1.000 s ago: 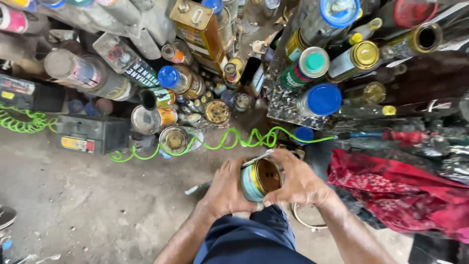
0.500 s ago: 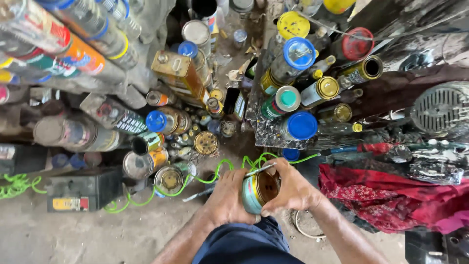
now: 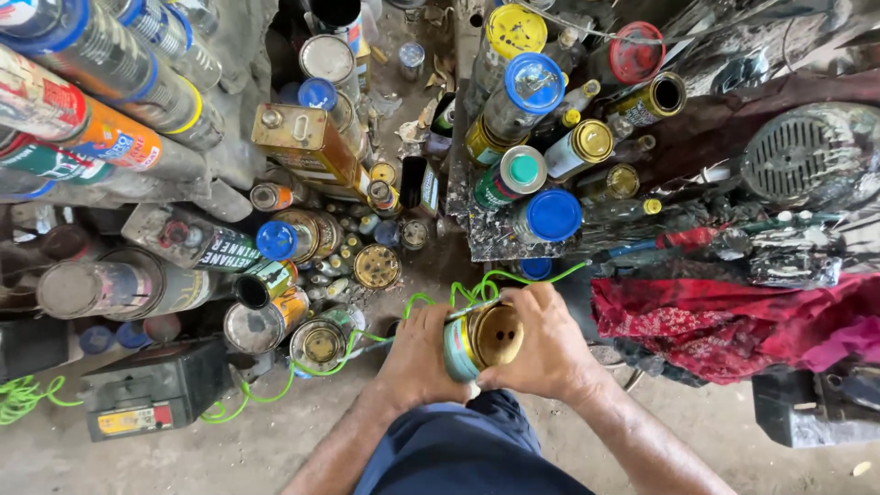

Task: The recorder mixes white and blue paint together in a small container using a brush, then applies it to a component of a motorcycle.

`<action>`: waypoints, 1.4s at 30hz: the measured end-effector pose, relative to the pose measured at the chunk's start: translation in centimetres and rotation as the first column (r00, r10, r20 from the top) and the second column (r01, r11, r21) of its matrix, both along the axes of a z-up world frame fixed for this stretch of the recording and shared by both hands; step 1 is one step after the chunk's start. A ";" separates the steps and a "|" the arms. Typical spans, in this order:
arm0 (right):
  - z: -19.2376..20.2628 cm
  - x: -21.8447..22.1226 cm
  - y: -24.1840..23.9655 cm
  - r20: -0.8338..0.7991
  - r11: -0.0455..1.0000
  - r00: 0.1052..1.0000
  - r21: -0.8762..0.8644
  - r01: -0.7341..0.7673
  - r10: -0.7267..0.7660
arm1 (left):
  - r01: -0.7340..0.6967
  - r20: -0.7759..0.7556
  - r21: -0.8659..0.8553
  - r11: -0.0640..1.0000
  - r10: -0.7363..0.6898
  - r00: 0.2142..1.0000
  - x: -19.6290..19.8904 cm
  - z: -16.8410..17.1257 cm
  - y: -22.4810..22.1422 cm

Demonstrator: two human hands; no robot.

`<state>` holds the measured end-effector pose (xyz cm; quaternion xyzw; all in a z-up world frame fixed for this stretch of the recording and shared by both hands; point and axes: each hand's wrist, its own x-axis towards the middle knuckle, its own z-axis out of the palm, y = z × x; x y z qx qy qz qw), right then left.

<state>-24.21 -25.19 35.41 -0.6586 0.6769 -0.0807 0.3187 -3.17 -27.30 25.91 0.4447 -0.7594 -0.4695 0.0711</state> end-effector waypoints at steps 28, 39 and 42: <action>3.9 -10.2 -4.2 0.139 0.752 0.949 -0.583 0.309 -0.283 | -0.492 -0.450 -0.140 0.859 0.387 0.805 4.9 10.1 -1.2; -2.9 -17.4 -24.5 -0.159 0.620 0.986 -0.780 -0.090 -0.057 | -0.709 -0.261 -0.135 0.692 0.666 0.699 0.8 8.2 0.2; -4.2 -16.5 -28.1 -0.234 0.605 0.972 -0.774 -0.186 -0.001 | -0.712 -0.327 0.165 0.683 0.719 0.613 -0.5 6.2 0.5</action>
